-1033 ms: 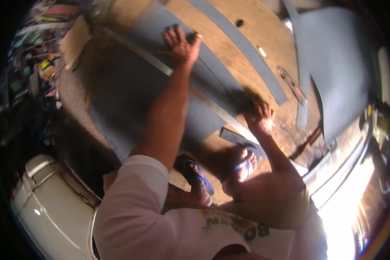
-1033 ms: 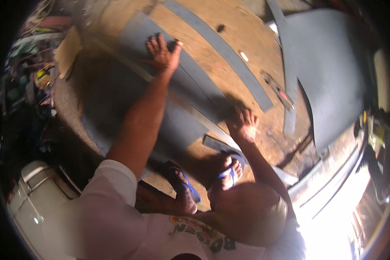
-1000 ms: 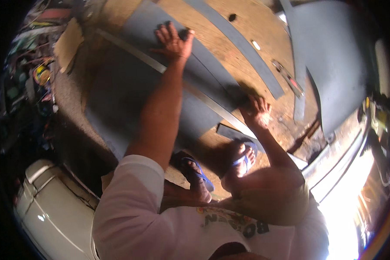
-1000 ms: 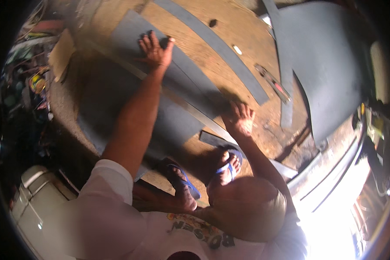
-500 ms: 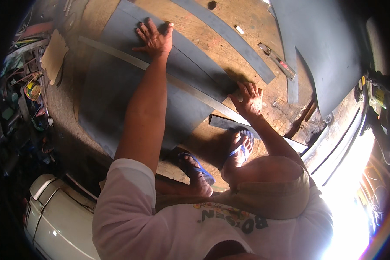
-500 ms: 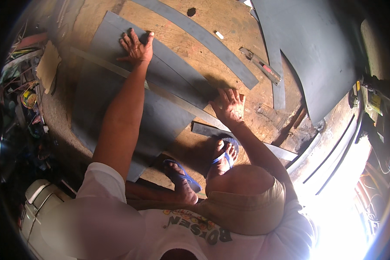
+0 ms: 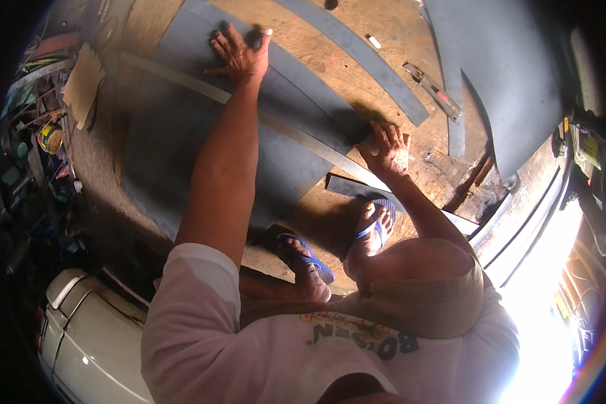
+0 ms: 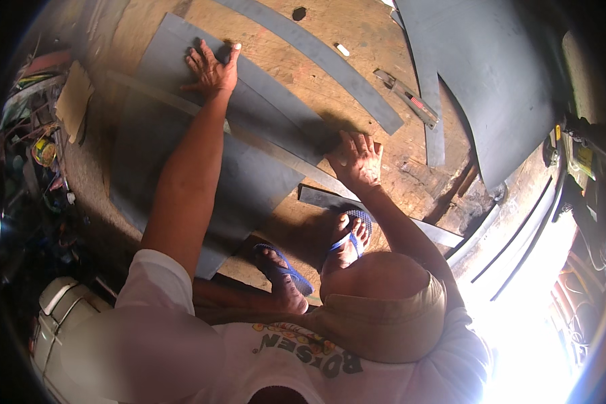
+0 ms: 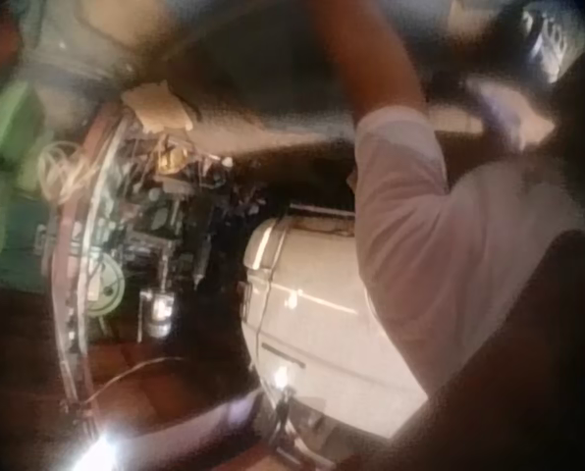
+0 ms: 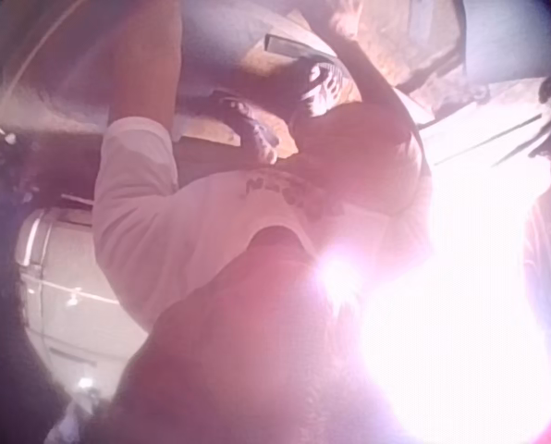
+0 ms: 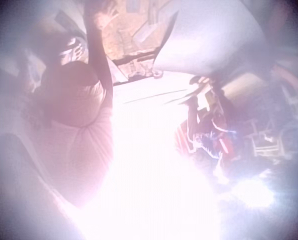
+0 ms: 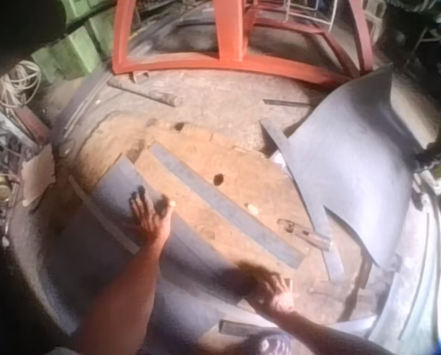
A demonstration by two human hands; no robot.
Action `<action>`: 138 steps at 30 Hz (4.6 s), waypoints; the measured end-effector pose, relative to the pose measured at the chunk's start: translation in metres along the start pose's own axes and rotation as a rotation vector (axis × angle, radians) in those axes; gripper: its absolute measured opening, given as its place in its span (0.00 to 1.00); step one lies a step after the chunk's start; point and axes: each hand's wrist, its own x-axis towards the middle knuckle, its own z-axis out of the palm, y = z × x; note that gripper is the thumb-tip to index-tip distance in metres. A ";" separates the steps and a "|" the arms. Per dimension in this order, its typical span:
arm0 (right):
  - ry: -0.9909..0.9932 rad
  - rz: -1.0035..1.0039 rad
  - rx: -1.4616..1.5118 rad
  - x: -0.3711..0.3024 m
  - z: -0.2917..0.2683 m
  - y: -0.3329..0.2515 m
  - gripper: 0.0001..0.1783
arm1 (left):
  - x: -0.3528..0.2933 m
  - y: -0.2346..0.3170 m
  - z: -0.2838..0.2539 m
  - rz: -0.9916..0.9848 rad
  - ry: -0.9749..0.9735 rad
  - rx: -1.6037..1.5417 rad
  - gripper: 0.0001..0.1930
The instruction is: The person uses a utility knife and a metal straightedge to cut a large gray sheet on a wooden workbench. They repeatedly align the straightedge, score the material, and remove cut strips, leaving a trimmed sheet on the bench.
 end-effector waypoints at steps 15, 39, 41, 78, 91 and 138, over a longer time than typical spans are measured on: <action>0.210 0.003 -0.135 0.150 -0.030 0.031 0.17 | -0.087 0.010 -0.069 0.421 -0.326 0.111 0.48; 0.083 -0.147 -0.199 0.226 -0.004 0.045 0.12 | -0.132 0.037 -0.047 0.380 -0.347 0.257 0.65; -0.018 -0.013 -0.210 0.225 -0.009 0.042 0.13 | -0.134 0.037 -0.047 0.387 -0.311 0.259 0.64; 0.166 -0.220 0.200 0.014 0.027 -0.035 0.08 | -0.133 0.050 -0.059 0.392 -0.432 0.366 0.56; 0.170 -0.356 0.063 0.021 0.031 -0.039 0.06 | -0.135 0.045 -0.053 0.409 -0.405 0.348 0.57; 0.025 -0.810 0.225 0.420 0.082 -0.216 0.09 | 0.053 -0.028 -0.063 0.365 -0.318 0.211 0.59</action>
